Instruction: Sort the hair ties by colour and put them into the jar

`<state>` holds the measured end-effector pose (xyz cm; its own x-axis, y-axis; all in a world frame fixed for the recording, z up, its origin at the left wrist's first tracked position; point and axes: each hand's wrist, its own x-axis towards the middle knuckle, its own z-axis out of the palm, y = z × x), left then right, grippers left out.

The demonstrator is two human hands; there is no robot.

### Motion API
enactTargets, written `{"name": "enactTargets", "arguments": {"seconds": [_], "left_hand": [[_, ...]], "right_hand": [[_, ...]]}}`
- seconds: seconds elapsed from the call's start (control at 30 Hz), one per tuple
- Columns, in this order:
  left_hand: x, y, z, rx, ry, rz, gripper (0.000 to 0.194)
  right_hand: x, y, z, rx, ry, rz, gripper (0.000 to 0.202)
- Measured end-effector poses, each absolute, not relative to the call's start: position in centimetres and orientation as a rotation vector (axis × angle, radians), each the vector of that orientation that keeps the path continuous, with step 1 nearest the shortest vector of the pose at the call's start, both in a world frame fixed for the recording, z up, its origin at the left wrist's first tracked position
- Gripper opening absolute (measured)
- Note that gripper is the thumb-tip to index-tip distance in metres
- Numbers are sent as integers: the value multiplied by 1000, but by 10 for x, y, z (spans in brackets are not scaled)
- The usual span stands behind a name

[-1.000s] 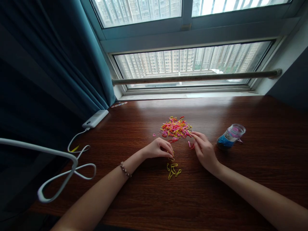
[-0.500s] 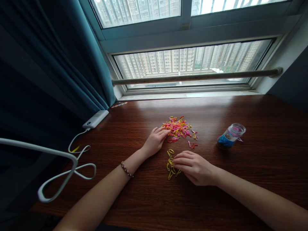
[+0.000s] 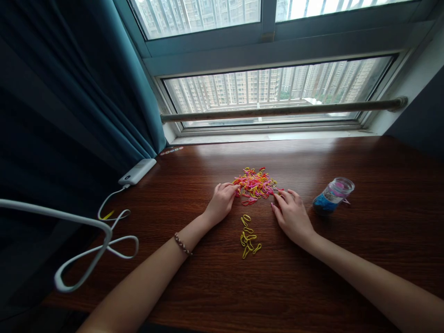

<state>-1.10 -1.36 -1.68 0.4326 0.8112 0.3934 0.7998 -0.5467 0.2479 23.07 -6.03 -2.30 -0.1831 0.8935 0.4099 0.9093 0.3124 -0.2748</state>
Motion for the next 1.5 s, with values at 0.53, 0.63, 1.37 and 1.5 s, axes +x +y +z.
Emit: {"name": "enactTargets", "arguments": {"seconds": [0.53, 0.63, 1.37, 1.5], "left_hand": [[-15, -10, -16, 2508, 1461, 902, 12], [-15, -10, -17, 2490, 1446, 945, 11], [5, -34, 8, 2110, 657, 652, 25], [7, -34, 12, 2221, 612, 537, 22]], "right_hand": [[230, -85, -1, -654, -2204, 313, 33], [223, -94, 4, -413, -2405, 319, 31], [218, -48, -27, -1156, -2360, 129, 37], [219, -45, -26, -1232, -2331, 118, 38]]}}
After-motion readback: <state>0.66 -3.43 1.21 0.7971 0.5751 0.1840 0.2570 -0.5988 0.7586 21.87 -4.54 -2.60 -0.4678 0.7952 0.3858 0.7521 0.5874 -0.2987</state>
